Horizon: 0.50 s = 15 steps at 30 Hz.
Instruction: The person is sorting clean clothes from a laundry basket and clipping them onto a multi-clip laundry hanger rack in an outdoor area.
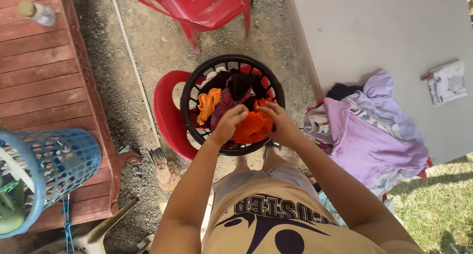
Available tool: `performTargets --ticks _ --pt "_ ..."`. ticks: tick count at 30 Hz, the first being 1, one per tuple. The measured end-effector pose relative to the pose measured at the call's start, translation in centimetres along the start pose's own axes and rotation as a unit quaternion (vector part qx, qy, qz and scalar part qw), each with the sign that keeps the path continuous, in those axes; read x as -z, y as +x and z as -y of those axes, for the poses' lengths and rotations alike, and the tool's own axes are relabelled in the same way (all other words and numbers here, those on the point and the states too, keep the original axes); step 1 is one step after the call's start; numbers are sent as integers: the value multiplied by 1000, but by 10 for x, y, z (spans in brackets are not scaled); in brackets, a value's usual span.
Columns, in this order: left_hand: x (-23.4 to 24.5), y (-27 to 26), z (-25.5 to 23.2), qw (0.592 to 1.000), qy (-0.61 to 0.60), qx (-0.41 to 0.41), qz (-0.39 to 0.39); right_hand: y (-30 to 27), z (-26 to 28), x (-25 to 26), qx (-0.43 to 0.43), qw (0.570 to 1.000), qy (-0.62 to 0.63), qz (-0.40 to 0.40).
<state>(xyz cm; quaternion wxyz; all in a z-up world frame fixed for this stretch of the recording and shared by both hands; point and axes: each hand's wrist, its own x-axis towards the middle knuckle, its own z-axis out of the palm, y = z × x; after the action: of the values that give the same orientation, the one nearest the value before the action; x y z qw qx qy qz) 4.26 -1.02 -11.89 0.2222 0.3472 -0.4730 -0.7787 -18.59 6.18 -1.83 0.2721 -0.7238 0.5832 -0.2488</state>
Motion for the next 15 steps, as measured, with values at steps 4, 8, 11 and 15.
performTargets --ticks 4,8,11,15 --pt "-12 -26 -125 977 -194 -77 -42 0 -28 -32 -131 921 348 119" --pt "17 -33 -153 974 83 -170 -128 21 14 15 -222 927 301 32" --pt "42 -30 -141 919 170 -222 -276 7 25 48 -193 937 265 -121" --pt "35 -18 -140 890 48 -209 -402 -18 52 84 -196 864 337 -319"
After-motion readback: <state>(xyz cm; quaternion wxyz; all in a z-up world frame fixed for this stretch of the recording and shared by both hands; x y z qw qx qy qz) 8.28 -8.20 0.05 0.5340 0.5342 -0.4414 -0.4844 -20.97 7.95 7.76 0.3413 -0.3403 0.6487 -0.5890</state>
